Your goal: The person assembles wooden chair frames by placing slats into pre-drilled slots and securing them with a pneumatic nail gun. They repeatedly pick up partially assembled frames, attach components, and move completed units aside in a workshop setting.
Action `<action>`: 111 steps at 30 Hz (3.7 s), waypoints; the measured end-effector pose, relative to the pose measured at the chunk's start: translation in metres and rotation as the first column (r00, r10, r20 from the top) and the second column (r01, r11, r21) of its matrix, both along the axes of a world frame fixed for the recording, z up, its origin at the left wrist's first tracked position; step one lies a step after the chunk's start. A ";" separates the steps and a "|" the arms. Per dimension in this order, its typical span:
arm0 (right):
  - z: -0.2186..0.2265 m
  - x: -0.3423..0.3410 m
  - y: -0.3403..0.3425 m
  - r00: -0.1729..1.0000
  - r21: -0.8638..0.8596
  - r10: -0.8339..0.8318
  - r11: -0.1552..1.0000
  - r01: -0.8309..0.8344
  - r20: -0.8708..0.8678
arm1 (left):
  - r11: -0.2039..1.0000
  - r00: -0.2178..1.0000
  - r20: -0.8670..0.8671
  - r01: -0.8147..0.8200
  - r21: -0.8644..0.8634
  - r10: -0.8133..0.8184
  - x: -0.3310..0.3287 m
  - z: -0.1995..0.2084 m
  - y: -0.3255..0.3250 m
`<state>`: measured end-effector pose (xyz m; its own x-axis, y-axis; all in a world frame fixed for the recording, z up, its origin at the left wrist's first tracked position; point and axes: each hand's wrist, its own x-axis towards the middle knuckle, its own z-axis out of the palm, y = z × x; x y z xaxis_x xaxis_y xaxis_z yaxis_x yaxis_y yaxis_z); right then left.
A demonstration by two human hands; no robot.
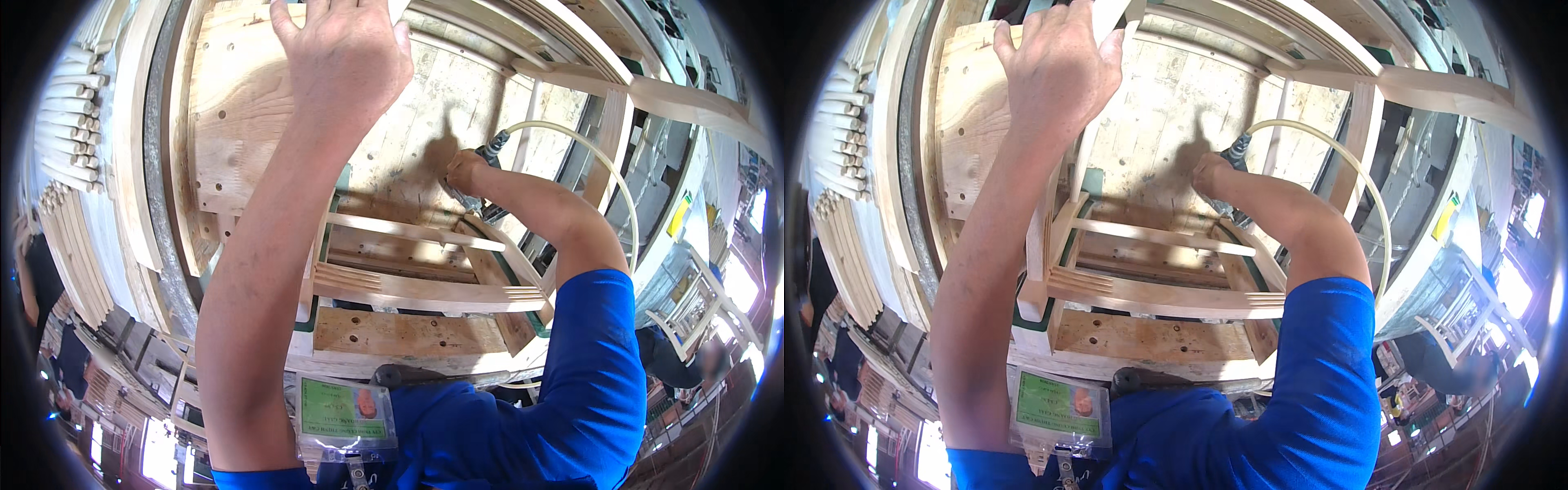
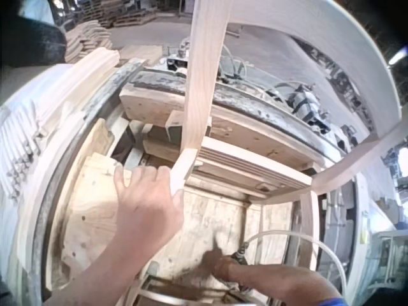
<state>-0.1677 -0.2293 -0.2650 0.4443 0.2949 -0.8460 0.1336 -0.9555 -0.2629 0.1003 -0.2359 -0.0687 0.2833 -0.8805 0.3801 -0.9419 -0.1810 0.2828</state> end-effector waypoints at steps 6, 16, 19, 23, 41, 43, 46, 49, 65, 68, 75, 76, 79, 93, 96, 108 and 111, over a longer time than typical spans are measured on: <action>-0.022 0.004 0.022 1.000 -0.106 0.028 0.994 -0.027 0.013 | 1.000 1.000 -0.031 -0.004 0.029 0.005 0.003 0.005 0.001; 0.006 0.006 0.006 0.995 -0.104 -0.079 0.992 0.072 -0.062 | 0.997 0.998 0.030 0.051 -0.058 -0.049 0.000 0.005 -0.005; 0.051 -0.004 -0.002 0.976 -0.155 -0.201 0.970 0.187 -0.080 | 0.988 0.987 0.073 0.145 -0.057 -0.141 0.007 -0.013 0.001; 0.147 -0.032 0.024 0.817 -0.437 -0.246 0.746 0.504 0.522 | 0.957 0.994 -0.089 -0.038 0.286 0.066 0.004 -0.004 0.002; 0.447 -0.449 0.133 -0.262 0.119 -0.220 -0.508 0.853 0.940 | 0.835 0.957 0.254 -0.254 0.488 0.142 -0.068 0.086 0.096; 0.412 -0.485 0.148 -0.157 0.032 -0.167 -0.579 0.815 0.973 | 0.827 0.959 0.251 -0.245 0.506 0.130 -0.075 0.083 0.100; 0.377 -0.515 0.177 -0.064 -0.061 -0.175 -0.628 0.776 0.983 | 0.784 0.945 0.286 -0.297 0.545 0.159 -0.084 0.089 0.095; 0.347 -0.514 0.203 -0.072 -0.063 -0.194 -0.613 0.788 0.978 | 0.797 0.938 0.311 -0.303 0.522 0.153 -0.082 0.097 0.096; 0.347 -0.439 0.235 -0.194 0.150 -0.015 -0.574 0.805 0.981 | 0.819 0.986 0.119 -0.161 0.551 0.114 -0.079 0.077 0.089; 0.348 -0.379 0.200 -0.071 0.078 0.034 -0.502 0.861 0.997 | 0.815 0.970 0.183 -0.237 0.529 0.163 -0.048 0.082 0.093; 0.265 -0.199 0.073 -0.791 0.599 -0.579 -0.568 0.565 0.197 | 0.829 0.981 0.151 -0.182 0.528 0.119 -0.053 0.071 0.092; 0.257 -0.187 0.060 -0.837 0.557 -0.544 -0.677 0.482 0.063 | 0.832 0.984 0.137 -0.167 0.529 0.110 -0.056 0.071 0.090; 0.240 -0.172 0.037 -0.878 0.432 -0.441 -0.840 0.329 -0.187 | 0.838 0.992 0.092 -0.123 0.531 0.087 -0.059 0.066 0.089; 0.326 -0.227 0.039 -0.904 0.618 -0.370 -0.768 0.168 -0.213 | 0.919 0.906 -0.419 0.107 0.379 0.067 -0.073 0.123 0.048; 0.367 -0.266 0.059 -0.934 0.590 -0.331 -0.784 0.191 -0.137 | 0.963 0.777 -0.618 0.242 0.118 -0.119 -0.104 0.134 0.054; 0.526 -0.302 0.163 -0.857 0.839 -0.441 -0.330 0.432 0.268 | 0.864 0.878 -0.100 0.431 -0.261 -0.468 -0.104 0.322 0.163; 0.563 -0.313 0.205 -0.838 0.877 -0.398 -0.144 0.459 0.373 | 0.776 0.832 -0.093 0.461 -0.431 -0.546 -0.115 0.361 0.189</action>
<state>-0.4806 -0.0240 0.2975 0.0123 -0.9857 0.1682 -0.4725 -0.1540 -0.8678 -0.0149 -0.0466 0.2928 -0.0534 -0.7177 0.6943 -0.7807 0.4635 0.4191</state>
